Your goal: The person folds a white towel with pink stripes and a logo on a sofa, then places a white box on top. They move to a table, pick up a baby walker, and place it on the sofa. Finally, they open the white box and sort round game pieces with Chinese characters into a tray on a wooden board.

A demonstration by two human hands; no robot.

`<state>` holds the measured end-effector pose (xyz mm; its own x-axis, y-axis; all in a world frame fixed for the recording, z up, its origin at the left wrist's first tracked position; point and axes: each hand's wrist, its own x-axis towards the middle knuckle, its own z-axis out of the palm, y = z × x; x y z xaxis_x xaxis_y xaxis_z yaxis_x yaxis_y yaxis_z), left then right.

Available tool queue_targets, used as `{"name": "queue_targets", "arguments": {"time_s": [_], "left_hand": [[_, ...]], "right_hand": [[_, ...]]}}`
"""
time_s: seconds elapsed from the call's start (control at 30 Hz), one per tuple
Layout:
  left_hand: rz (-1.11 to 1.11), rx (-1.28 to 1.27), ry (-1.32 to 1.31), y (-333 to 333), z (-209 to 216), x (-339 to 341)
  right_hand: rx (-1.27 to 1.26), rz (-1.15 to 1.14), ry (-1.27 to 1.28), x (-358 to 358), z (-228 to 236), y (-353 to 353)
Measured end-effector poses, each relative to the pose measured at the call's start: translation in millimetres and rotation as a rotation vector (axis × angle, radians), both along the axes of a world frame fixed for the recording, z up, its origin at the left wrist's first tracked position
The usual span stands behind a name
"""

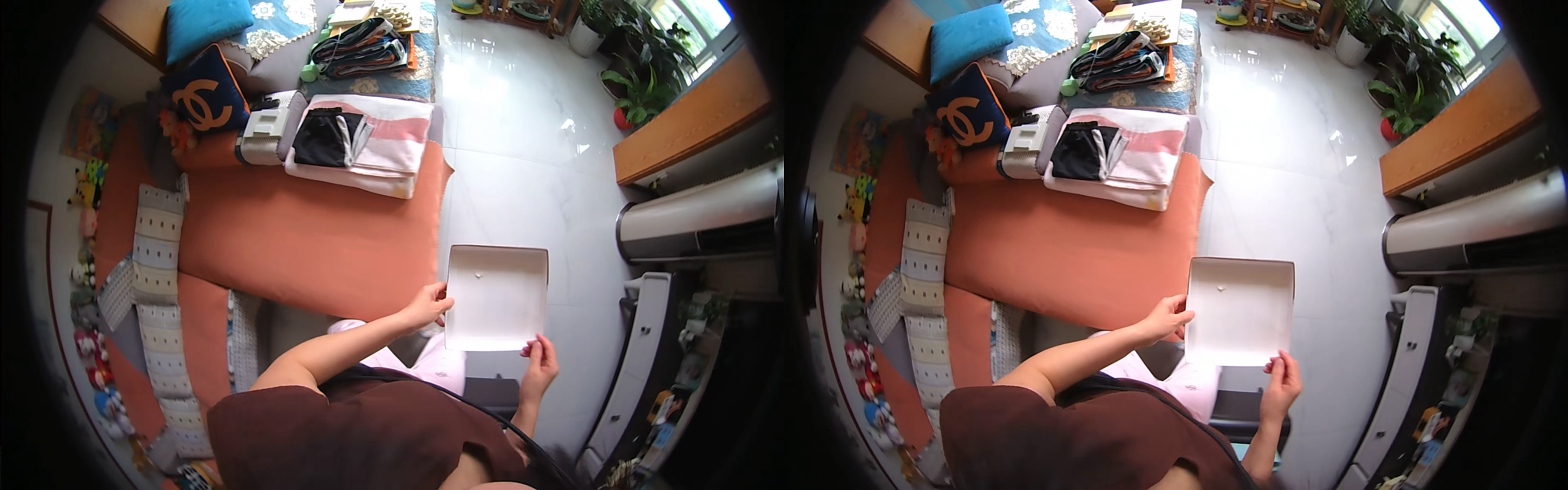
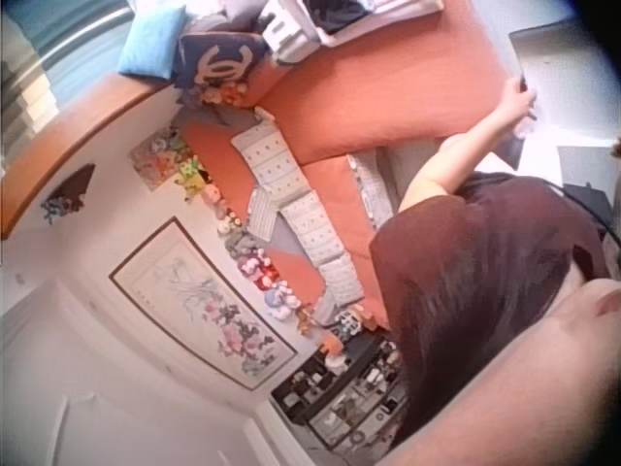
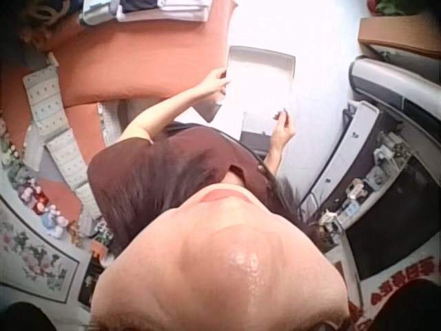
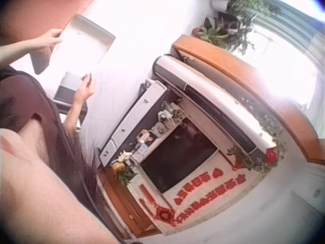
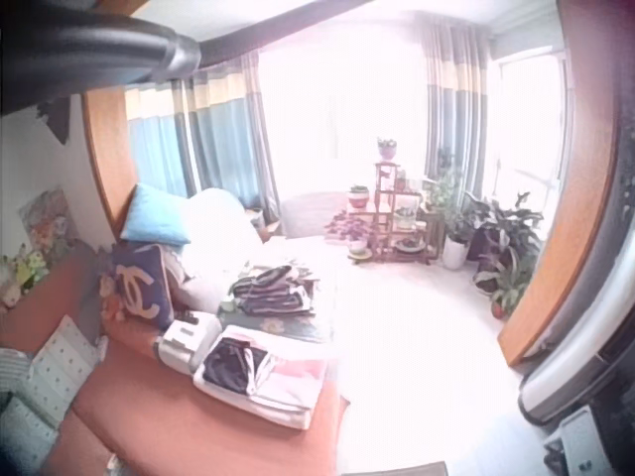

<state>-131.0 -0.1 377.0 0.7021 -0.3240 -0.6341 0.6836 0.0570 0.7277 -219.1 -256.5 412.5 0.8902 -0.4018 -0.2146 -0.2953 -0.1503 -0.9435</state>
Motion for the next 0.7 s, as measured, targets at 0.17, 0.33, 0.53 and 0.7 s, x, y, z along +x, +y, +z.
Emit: {"name": "queue_targets", "arguments": {"time_s": [0.17,0.33,0.53,0.7], "left_hand": [[0.076,-0.02,-0.029,-86.4,-0.3,43.5],[0.111,0.079,-0.058,-113.7,1.5,93.9],[0.517,0.038,-0.28,-90.5,2.4,168.8],[0.77,0.068,-0.173,-61.6,-30.3,251.8]], "right_hand": [[-0.59,0.059,-0.031,63.8,35.4,-111.8],[0.021,0.24,-0.019,169.4,18.7,-131.7],[0.172,0.486,-0.036,318.2,16.7,-78.2],[0.123,0.747,0.004,431.7,-10.6,-35.8]]}}
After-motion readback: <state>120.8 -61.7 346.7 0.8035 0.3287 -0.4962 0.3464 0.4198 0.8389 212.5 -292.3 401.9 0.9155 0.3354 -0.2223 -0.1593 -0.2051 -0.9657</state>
